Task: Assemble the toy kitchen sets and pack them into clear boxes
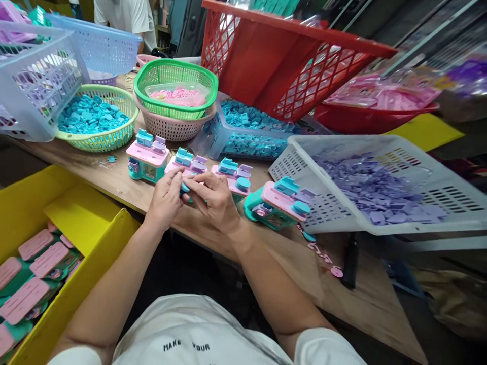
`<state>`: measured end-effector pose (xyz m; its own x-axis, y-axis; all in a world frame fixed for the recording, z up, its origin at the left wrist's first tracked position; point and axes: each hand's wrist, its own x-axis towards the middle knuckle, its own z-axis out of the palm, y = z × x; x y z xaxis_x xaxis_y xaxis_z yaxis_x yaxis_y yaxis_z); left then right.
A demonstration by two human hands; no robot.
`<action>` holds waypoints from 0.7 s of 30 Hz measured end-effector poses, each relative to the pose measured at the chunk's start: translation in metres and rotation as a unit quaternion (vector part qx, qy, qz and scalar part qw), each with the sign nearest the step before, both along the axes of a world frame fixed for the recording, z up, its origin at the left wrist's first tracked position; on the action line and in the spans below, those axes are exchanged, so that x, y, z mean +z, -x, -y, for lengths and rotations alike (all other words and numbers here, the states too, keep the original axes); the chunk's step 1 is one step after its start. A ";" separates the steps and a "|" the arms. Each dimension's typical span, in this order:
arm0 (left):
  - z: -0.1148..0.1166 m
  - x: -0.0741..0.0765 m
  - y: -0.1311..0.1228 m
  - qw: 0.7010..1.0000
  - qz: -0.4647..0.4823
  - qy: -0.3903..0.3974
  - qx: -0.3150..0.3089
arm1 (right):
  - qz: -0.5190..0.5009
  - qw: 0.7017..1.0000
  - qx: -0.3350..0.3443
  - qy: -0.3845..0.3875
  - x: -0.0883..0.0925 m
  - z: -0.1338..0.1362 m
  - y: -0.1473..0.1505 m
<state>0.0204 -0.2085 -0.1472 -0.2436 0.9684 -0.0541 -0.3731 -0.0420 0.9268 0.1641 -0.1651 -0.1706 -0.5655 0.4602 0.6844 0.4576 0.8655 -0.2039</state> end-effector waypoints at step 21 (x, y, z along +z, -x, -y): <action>-0.052 -0.020 0.017 0.865 -0.457 -0.190 0.088 | -0.022 0.985 -0.170 -0.003 -0.008 -0.030 -0.006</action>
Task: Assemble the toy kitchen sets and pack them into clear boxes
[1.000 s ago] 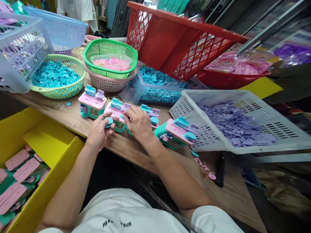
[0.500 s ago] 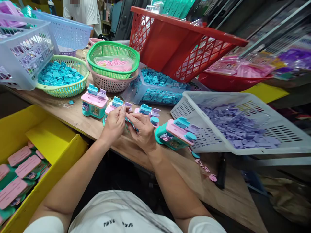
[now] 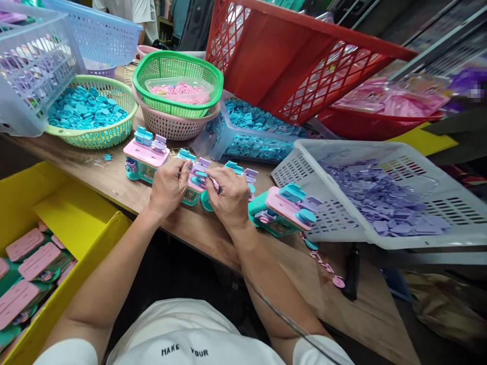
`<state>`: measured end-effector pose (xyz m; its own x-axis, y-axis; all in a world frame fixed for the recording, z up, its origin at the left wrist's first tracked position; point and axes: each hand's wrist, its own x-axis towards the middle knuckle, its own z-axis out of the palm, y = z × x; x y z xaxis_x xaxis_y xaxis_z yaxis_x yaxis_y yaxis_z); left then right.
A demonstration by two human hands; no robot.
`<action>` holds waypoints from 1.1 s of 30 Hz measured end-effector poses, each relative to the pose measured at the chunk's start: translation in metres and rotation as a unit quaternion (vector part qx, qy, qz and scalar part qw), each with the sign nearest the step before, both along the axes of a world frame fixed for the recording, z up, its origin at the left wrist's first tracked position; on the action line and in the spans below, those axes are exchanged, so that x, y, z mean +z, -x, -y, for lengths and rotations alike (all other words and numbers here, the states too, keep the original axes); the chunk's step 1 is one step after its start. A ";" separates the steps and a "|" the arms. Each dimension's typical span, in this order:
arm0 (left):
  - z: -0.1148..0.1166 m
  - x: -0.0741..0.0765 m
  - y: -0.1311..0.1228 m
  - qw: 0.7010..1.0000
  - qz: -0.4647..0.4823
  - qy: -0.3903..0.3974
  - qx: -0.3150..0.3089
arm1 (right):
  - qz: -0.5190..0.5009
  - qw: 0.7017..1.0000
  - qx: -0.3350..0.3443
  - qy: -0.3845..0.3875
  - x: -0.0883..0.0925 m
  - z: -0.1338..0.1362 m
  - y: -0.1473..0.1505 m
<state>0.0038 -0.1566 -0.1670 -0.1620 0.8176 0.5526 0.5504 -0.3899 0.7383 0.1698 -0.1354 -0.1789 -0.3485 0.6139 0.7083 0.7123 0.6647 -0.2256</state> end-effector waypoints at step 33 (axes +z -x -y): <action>0.012 -0.016 0.001 0.943 -0.331 -0.019 0.003 | 0.130 0.991 -0.038 0.019 0.005 0.017 0.003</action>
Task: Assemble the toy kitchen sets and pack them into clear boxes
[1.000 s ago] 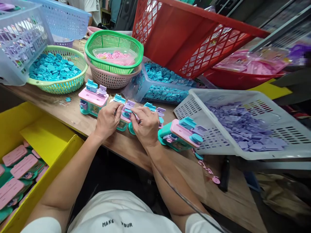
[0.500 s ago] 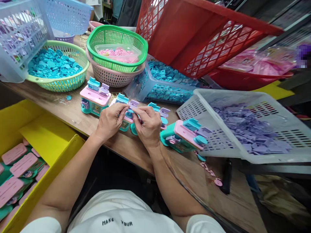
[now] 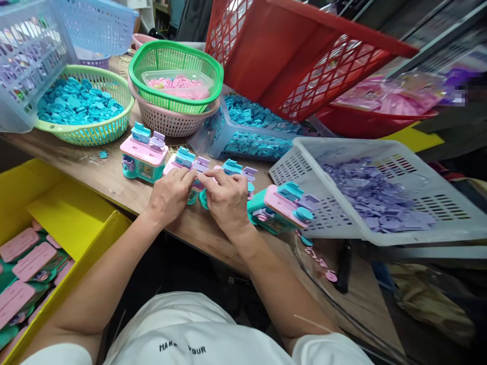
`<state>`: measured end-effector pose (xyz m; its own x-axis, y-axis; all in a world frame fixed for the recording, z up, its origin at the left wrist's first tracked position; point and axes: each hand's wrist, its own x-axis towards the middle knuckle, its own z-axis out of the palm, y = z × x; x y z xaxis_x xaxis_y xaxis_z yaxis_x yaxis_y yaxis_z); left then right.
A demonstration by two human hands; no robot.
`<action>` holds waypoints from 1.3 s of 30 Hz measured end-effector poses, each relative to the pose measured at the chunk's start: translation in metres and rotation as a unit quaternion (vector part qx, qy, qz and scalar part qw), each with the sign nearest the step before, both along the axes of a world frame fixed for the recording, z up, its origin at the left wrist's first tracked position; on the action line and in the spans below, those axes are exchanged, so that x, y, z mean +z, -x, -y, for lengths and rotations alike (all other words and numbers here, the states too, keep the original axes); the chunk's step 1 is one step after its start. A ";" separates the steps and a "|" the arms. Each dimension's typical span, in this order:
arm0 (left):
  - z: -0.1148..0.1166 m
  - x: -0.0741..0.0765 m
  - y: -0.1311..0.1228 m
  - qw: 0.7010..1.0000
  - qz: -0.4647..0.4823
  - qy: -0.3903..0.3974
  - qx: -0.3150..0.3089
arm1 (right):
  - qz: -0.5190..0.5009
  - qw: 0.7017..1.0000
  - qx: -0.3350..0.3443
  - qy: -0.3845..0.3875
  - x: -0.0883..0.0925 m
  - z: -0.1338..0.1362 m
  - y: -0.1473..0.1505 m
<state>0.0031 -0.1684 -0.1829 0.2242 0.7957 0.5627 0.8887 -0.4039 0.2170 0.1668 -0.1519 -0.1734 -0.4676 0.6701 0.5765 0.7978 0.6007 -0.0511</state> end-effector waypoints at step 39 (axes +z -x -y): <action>0.005 0.018 0.030 0.632 0.768 0.061 0.086 | -0.143 0.964 0.177 0.141 0.032 -0.042 0.098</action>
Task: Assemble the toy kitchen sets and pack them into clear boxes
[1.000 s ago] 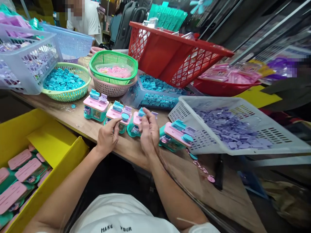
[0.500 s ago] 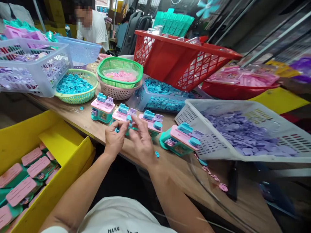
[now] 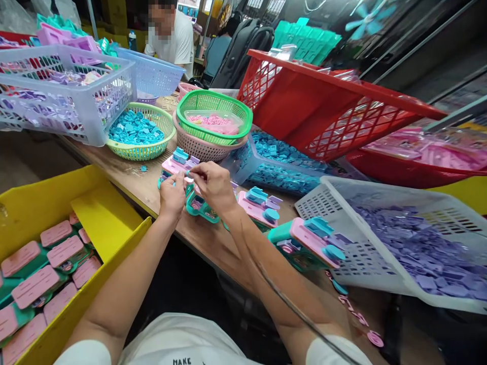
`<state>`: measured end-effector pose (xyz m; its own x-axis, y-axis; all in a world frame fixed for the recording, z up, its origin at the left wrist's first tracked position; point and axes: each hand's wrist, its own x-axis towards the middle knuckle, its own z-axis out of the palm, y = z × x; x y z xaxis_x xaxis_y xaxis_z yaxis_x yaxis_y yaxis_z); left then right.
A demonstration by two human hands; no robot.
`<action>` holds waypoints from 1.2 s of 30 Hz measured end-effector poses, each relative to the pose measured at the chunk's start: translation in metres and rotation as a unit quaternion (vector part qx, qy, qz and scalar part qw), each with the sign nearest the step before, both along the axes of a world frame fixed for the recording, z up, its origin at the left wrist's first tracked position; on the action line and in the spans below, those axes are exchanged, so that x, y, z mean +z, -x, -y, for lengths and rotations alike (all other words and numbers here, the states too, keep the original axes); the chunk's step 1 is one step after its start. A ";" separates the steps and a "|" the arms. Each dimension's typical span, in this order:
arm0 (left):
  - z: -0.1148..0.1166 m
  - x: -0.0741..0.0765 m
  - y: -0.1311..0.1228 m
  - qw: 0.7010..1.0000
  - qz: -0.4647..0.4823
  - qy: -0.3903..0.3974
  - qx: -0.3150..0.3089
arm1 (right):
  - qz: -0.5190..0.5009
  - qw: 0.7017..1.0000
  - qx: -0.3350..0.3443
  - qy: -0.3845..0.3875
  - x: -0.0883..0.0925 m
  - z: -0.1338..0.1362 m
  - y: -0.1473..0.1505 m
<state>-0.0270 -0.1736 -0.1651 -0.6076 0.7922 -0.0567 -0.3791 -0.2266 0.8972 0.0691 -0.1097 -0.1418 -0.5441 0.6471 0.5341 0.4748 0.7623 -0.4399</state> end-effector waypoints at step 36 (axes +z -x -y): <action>0.028 0.017 0.006 0.977 0.205 -0.046 -0.033 | 0.010 0.978 0.204 -0.027 0.002 0.036 -0.002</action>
<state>-0.0326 -0.2020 -0.1479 -0.4959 0.8420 -0.2123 -0.7193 -0.2614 0.6436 0.0706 -0.1453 -0.1400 -0.7618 0.3446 0.5485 0.1333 0.9120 -0.3879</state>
